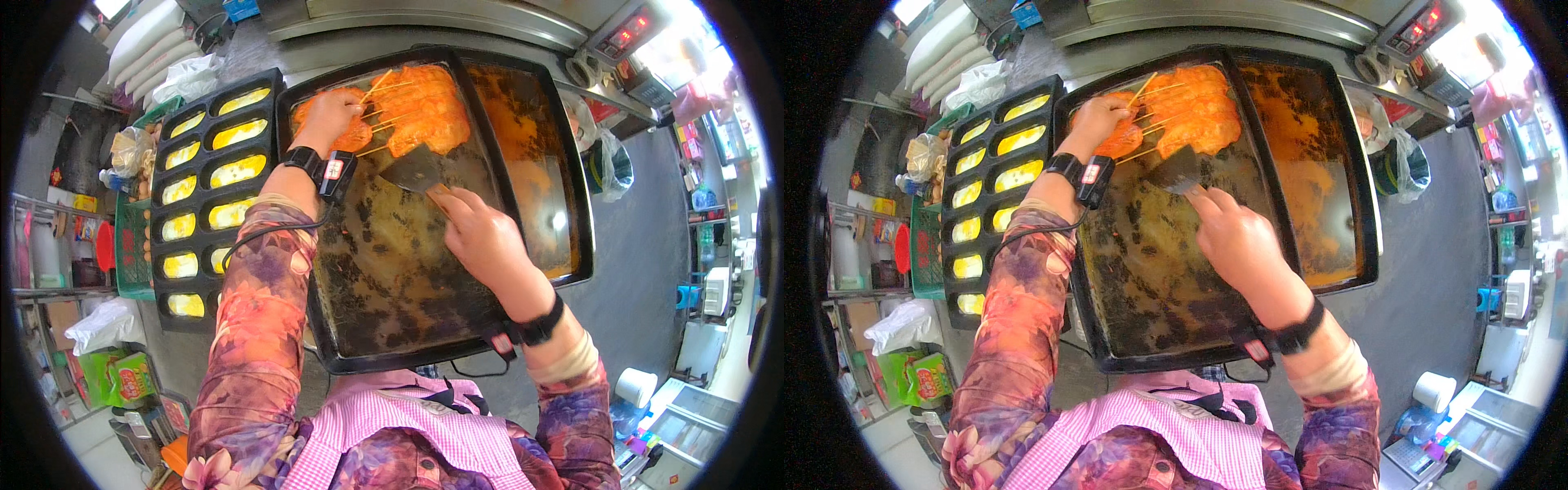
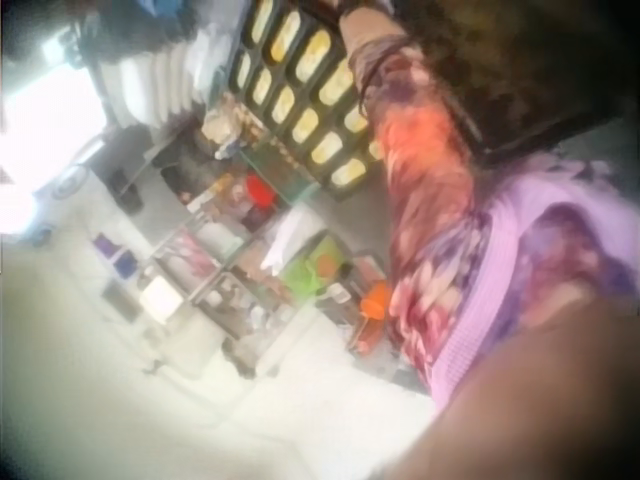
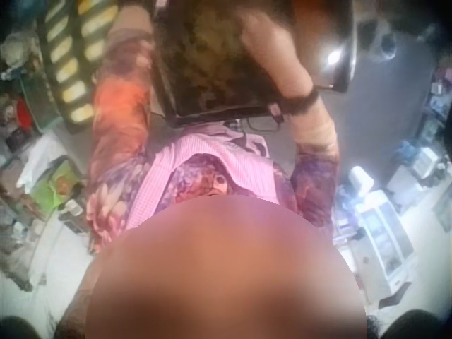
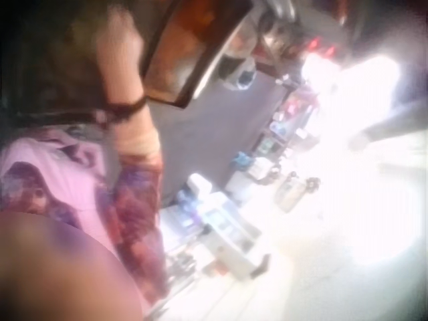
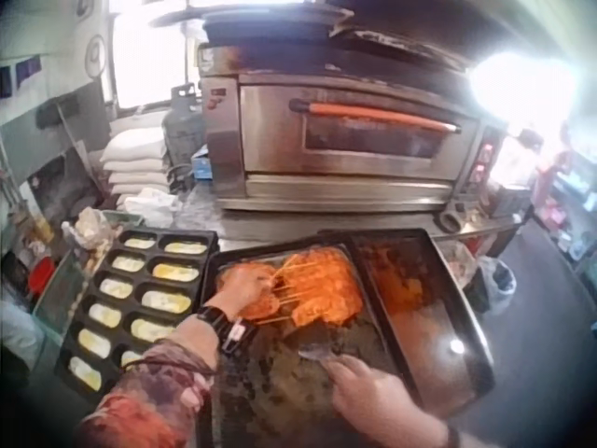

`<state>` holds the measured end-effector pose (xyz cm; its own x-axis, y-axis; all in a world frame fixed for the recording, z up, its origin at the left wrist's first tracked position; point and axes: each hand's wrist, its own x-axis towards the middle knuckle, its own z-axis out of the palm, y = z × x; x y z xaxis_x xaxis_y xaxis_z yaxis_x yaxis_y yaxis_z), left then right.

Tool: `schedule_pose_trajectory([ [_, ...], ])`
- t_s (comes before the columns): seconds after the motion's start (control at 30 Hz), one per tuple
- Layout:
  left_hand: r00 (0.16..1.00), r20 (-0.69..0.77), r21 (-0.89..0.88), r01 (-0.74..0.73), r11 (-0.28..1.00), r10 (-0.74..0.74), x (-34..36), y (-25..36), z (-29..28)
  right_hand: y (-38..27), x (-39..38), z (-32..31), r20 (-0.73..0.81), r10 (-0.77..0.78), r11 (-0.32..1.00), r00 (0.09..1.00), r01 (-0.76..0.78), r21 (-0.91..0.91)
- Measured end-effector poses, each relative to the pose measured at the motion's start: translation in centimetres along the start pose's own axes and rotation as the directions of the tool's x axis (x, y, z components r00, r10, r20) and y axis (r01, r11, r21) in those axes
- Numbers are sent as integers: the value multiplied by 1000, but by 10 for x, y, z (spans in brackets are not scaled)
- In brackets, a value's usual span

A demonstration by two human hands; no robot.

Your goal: The person cooks orange batter on a flat griddle, flips and removes cooked pieces, then places them on a tray. They clean the griddle surface with a scraper and spatula, then crack eggs into a multi-cavity mold and spread the batter. The person also scrapes residue from the griddle into a container.

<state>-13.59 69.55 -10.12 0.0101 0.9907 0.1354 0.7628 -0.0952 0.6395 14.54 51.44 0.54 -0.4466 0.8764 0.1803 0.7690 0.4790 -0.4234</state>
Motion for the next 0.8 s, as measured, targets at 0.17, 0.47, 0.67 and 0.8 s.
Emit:
schedule_pose_trajectory([
  [0.17, 993, -65, -48, 91, 995, -94, 9, -10, -13, 3, 45, 61, -42, -117, 991, 992, 114, -72],
  [0.47, 915, -386, -269, 10, 963, -118, 5, -14, -72, 8, 47, 82, 160, -29, 996, 987, 41, -75],
  [0.67, 961, -49, 198, -259, 945, 274, -1, 13, 9, 7, 26, 65, 24, -121, 986, 992, 123, -109],
  [0.8, 974, 81, 347, -227, 910, 212, -5, 13, 45, 10, 19, 50, 50, -75, 994, 996, 79, -76],
])
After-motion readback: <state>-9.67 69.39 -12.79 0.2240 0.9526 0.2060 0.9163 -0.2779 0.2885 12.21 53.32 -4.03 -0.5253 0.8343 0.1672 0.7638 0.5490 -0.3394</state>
